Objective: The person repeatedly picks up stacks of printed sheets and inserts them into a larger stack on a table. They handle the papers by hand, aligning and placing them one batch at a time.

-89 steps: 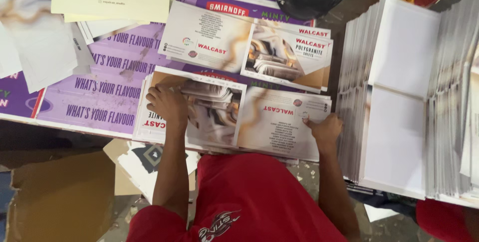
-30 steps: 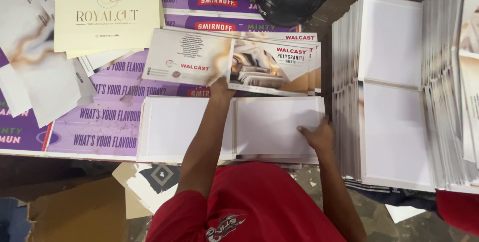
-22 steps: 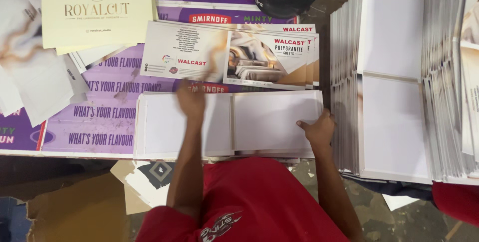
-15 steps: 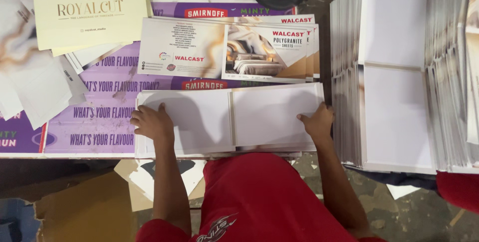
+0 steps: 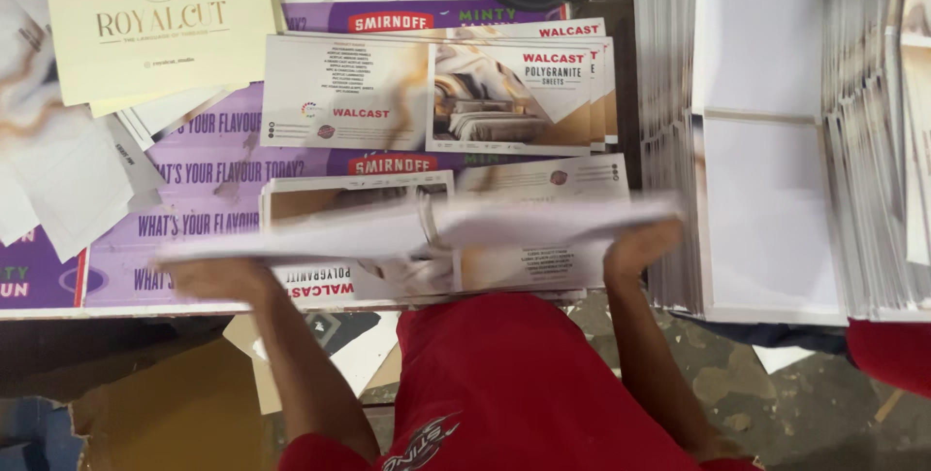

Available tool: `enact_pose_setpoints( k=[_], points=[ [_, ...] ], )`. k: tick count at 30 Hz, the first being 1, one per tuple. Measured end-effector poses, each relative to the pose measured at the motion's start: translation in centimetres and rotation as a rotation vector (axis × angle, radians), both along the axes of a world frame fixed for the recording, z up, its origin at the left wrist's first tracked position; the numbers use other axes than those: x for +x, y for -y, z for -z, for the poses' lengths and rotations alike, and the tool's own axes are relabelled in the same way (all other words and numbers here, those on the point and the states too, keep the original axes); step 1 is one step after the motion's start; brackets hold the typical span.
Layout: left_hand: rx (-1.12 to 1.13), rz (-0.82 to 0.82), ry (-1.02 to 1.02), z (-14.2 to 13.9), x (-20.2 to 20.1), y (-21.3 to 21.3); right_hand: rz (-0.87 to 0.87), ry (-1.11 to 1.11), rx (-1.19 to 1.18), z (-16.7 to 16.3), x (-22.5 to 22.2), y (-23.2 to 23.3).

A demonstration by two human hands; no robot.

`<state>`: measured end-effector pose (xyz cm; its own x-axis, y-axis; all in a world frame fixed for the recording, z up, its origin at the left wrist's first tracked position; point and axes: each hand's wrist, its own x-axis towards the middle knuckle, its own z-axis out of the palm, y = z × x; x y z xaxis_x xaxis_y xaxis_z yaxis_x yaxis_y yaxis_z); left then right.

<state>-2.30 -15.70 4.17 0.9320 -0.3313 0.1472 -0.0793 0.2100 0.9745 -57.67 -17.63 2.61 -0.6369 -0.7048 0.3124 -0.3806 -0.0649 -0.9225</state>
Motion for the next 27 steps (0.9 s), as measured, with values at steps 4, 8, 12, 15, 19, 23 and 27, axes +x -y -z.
enact_pose_setpoints(
  k=[4, 8, 12, 15, 19, 23, 27],
  points=[
    [-0.506, 0.143, 0.679, -0.8, 2.7, -2.4, -0.426, 0.718, -0.238, -3.0, -1.3, -1.8],
    [-0.851, 0.725, -0.701, -0.2, 1.8, -3.6, -0.492, 1.045, 0.499, -4.6, -1.9, -1.3],
    [-0.502, 0.896, -0.652, 0.0, 2.0, -6.1, -0.595, 0.75, 0.776, -4.6, -2.1, -1.2],
    [0.073, 0.896, -0.476, -1.7, 2.8, -7.7, -0.629, 0.638, 0.609, -5.2, -3.5, -1.7],
    [0.97, 0.769, 0.213, -7.7, 1.2, -6.1, -0.768, 0.407, 0.306, -8.1, -7.5, -1.3],
    [0.422, 0.837, 0.939, -16.5, -6.1, -2.1, -0.958, 0.218, 0.005, -11.9, -12.3, -0.2],
    [0.504, 1.249, 1.11, -22.8, -14.0, 1.7, -0.798, 0.235, -0.137, -15.7, -15.2, -1.4]
  ],
)
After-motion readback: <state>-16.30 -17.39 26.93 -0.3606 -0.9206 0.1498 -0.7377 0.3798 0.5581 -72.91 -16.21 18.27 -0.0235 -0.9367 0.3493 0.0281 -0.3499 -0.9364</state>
